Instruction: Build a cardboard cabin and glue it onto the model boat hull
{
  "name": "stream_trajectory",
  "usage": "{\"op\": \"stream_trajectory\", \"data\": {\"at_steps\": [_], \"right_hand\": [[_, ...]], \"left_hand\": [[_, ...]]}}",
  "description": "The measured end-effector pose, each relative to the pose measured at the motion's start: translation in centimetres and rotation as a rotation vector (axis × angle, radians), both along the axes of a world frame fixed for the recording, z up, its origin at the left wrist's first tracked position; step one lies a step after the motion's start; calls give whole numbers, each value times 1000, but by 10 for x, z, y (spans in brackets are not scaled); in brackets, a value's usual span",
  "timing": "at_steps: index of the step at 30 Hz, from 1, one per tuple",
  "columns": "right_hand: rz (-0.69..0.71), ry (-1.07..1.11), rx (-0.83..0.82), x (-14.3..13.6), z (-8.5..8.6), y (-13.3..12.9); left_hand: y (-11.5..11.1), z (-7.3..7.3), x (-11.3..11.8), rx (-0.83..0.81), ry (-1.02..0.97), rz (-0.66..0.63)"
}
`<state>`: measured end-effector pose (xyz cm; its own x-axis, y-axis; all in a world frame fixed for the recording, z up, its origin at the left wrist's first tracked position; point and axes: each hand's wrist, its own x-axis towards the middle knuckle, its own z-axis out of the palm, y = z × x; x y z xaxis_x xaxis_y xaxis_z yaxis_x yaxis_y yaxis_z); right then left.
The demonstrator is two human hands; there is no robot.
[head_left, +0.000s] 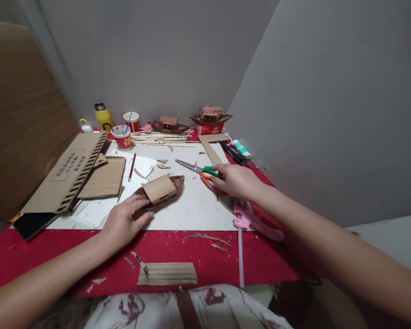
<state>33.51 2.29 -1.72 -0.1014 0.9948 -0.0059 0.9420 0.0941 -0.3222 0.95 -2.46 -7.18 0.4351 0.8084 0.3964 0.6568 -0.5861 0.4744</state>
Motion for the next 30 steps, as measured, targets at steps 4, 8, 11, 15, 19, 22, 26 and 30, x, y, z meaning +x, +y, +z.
{"op": "stream_trajectory", "data": {"at_steps": [4, 8, 11, 15, 19, 22, 26, 30], "right_hand": [[65, 357, -96, -29, 5, -17], [89, 637, -317, -65, -1, -24], [55, 750, -480, -81, -10, -19], [33, 818, -620, -86, -21, -13], [53, 853, -663, -84, -26, -9], [71, 871, -673, -82, -26, -7], [107, 881, -703, -79, -26, -8], [119, 879, -632, -80, -34, -14]], "left_hand": [[9, 6, -3, -35, -42, 7], [14, 14, -3, -162, -85, -54], [15, 14, 0, -252, -128, -71], [13, 11, 2, -317, -175, -77], [14, 11, 6, -359, -191, -66], [16, 12, 10, -383, -198, -46], [16, 14, 12, -420, -238, -23], [14, 15, 13, -457, -249, -4]]}}
